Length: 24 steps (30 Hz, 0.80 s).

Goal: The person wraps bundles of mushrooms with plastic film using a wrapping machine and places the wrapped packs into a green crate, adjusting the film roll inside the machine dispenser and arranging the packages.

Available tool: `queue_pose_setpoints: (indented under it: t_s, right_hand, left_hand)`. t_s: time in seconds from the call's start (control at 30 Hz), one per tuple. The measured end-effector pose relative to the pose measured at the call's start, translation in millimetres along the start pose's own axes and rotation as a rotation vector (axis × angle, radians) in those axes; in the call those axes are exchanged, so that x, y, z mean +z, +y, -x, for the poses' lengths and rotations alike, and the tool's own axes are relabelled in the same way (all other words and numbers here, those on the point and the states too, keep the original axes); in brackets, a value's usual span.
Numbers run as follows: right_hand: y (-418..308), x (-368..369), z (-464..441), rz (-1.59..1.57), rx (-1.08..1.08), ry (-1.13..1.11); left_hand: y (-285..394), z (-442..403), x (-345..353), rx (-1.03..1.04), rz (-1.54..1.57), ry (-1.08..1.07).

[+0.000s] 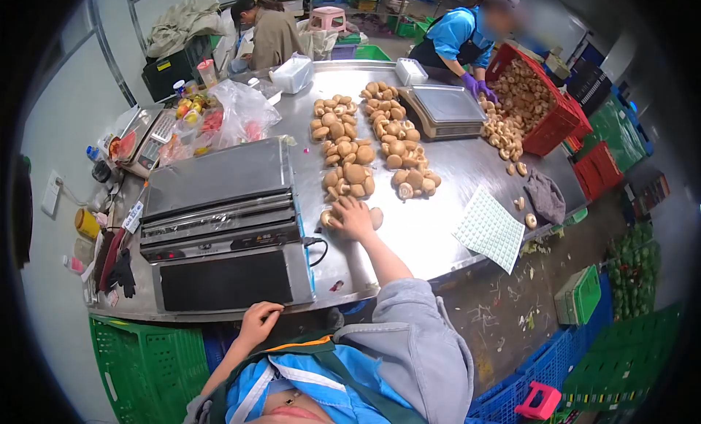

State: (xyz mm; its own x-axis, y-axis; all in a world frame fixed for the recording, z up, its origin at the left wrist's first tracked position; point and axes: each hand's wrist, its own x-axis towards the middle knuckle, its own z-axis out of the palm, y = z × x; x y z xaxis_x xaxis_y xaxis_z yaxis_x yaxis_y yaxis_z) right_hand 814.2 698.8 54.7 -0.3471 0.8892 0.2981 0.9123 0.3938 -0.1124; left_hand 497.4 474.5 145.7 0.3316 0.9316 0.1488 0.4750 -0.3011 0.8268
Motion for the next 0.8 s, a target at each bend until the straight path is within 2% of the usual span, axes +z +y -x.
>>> queue_pose_setpoints:
  t_s: [0.07,0.13,0.17,0.23,0.27,0.3,0.33,0.4,0.43,0.5,0.53,0.6,0.67,0.73,0.8]
  right_hand:
    - [5,-4,6,-0.130,0.020,0.041]
    - [8,-10,23,-0.116,0.046,0.054]
    - [12,-14,36,-0.138,0.076,0.001]
    - [14,-28,60,-0.082,0.141,0.017]
    - [14,-39,70,-0.020,0.191,0.053]
    - [15,-54,77,-0.068,0.356,0.030]
    - [27,-55,87,-0.063,0.365,0.028]
    - [57,-54,113,-0.248,0.807,0.319]
    - [75,-42,124,-0.239,0.812,0.317]
    - [100,-11,143,-0.787,1.039,0.197]
    - [94,-15,143,-0.787,1.039,0.192]
    - [76,-16,135,-0.583,0.813,0.178]
    - [64,-39,124,-0.531,0.771,0.273]
    - [50,-87,91,-0.552,0.727,0.336]
    - [20,-142,37,-0.473,0.584,0.387]
  left_hand:
    - [12,-34,24,0.000,0.044,-0.049]
    - [20,-66,47,0.046,0.067,-0.147]
    - [21,-82,58,0.054,0.017,-0.294]
    - [21,-114,92,0.183,0.050,-0.373]
    - [25,-132,108,0.220,0.030,-0.328]
    - [26,-151,124,0.264,0.007,-0.279]
    - [14,-168,144,0.190,0.021,-0.211]
    - [-11,-202,183,-0.037,0.040,-0.119]
    - [-21,-217,197,-0.192,0.040,-0.099]
    - [-40,-235,222,-0.289,0.091,-0.171]
    - [-46,-239,229,-0.313,0.128,-0.218]
    - [-53,-243,236,-0.290,0.118,-0.229]
    - [-41,-247,224,-0.266,0.112,-0.228]
    - [1,-247,175,-0.120,0.169,-0.146]
    - [35,-256,114,0.011,0.141,0.018]
